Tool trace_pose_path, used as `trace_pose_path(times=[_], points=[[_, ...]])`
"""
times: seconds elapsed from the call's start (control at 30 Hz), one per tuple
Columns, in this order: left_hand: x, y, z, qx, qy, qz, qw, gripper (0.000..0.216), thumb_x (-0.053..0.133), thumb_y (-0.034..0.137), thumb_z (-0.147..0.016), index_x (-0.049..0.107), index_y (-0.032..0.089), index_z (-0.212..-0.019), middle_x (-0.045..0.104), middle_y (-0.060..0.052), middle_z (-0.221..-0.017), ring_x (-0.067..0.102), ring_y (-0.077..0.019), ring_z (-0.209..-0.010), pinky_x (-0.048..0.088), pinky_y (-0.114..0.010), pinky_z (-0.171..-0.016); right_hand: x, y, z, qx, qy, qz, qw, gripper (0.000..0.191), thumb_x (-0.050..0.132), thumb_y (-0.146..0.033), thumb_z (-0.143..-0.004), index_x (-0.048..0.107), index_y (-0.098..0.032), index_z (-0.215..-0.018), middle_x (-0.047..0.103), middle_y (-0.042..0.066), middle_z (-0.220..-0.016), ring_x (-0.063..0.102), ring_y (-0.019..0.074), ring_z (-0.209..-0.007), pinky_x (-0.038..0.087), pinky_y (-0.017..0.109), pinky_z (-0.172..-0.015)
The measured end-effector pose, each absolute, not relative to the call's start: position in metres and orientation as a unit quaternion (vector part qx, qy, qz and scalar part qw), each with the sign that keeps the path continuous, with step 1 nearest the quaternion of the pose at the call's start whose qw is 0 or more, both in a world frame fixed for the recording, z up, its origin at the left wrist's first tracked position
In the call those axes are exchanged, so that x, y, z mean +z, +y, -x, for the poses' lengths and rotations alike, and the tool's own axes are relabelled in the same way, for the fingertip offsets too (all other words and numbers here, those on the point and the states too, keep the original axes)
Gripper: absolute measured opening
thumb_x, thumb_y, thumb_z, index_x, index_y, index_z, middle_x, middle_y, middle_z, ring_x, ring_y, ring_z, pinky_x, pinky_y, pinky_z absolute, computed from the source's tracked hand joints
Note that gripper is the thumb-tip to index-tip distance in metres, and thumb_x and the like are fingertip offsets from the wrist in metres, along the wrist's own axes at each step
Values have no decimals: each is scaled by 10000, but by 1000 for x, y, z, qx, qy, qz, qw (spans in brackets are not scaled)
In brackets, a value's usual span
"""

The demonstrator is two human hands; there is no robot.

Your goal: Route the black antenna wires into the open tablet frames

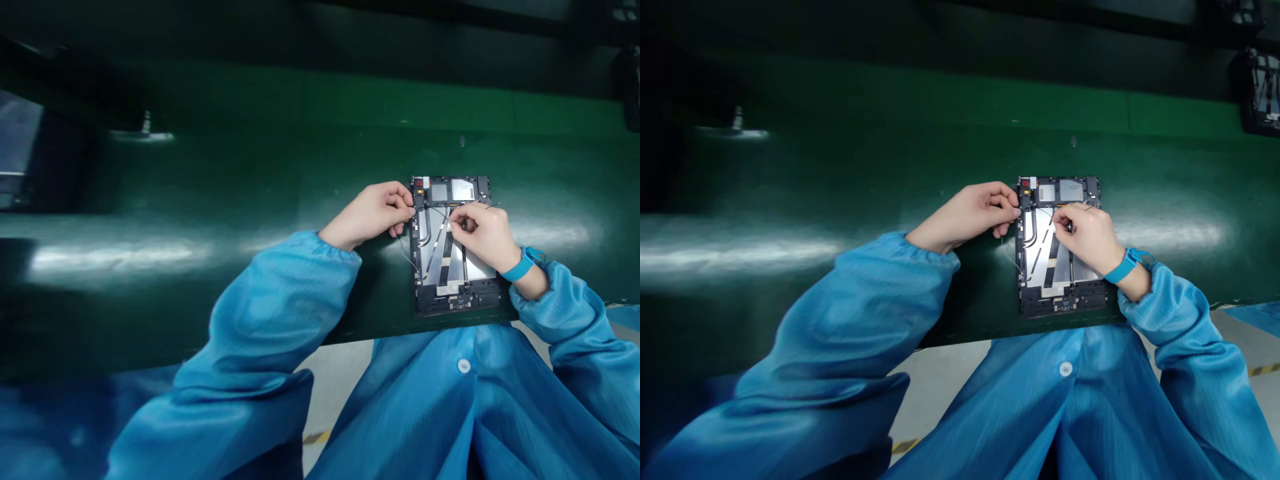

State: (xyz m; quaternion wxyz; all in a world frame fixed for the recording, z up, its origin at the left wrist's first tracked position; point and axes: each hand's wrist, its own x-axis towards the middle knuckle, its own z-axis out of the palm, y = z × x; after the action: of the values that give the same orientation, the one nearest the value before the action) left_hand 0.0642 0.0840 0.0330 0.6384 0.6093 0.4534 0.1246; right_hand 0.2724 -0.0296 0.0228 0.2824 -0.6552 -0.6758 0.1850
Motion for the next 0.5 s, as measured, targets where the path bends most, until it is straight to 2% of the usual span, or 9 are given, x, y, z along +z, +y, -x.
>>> trace_pose_path(times=[0.17, 0.5], points=[[35, 91, -63, 92, 436, -613, 653, 200, 738, 44, -824, 592, 179, -844, 614, 42, -553, 597, -97, -468, 477, -202, -482, 22, -30, -273, 184, -677, 652, 289, 189, 628, -101, -855, 763, -231, -875, 746, -13, -796, 645, 150, -715, 542, 301, -788], [30, 80, -68, 132, 478, -577, 649, 252, 774, 92, -806, 547, 202, -806, 581, 46, -520, 546, -97, -424, 435, -213, -453, 21, -30, -274, 185, -682, 647, 286, 206, 623, -95, -845, 765, -229, -910, 739, -9, -811, 627, 153, -701, 541, 309, -779]])
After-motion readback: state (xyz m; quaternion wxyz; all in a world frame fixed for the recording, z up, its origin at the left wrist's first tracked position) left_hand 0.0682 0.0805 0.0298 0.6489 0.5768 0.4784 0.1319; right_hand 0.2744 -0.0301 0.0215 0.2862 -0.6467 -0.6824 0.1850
